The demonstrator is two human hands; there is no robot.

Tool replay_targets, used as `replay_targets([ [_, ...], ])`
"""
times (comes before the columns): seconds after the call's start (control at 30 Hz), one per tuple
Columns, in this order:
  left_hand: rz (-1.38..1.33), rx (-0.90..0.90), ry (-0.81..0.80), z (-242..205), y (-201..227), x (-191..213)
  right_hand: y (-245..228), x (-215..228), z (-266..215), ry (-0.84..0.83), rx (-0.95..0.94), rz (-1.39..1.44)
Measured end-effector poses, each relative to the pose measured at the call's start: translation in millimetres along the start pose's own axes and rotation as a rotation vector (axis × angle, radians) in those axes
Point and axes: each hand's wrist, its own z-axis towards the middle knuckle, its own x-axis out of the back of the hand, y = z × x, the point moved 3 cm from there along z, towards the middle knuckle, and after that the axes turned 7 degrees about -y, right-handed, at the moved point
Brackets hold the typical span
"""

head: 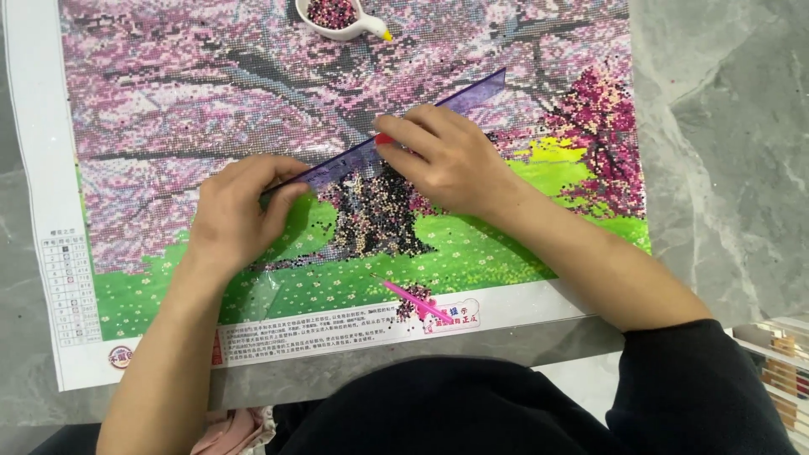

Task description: A person is performing diamond painting, meticulously placing small resin rhinestones onto a coded adhesive canvas using an applicator tool and a ruler to create a mosaic image of a tree.

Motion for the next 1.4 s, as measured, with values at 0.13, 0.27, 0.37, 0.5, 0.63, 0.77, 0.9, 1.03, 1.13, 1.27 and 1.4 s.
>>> replay_targets([
  [0.13,-0.008,-0.022,0.028,0,6,2,-7,13,7,-0.027,0.013,-0.037],
  [0.27,-0.128,-0.078,0.026,6,23,10,-11,20,9,-0.061,0.065,-0.006],
  [0.37,-0.237,-0.042,0.007,7,31,11,-11,25,10,-0.095,0.098,0.043],
  [0.5,-0.375,0.034,-0.050,6,34,9,-11,24,6,-0.251,0.070,0.172],
  [0.63,-0.368,0.062,-0.033,5,38,8,-16,40,19,-0.373,0.065,0.251],
  [0.77,-0.389,0.100,-0.036,4,38,7,-15,33,12,-0.322,0.081,0.259],
  [0.9,-0.421,0.133,-0.048,5,40,8,-15,29,10,-0.373,0.076,0.267],
  [1.03,-0.348,0.198,-0.174,8,42,6,-15,18,-2,-0.437,0.092,0.301],
  [1.13,-0.194,0.152,-0.230,8,43,-1,-15,20,3,-0.516,0.076,0.309],
  [1.27,-0.003,0.116,-0.245,3,36,-10,-12,25,6,-0.651,0.014,0.242],
  [1.4,0.039,0.132,-0.244,0,27,-14,-11,36,15,-0.686,0.004,0.222],
])
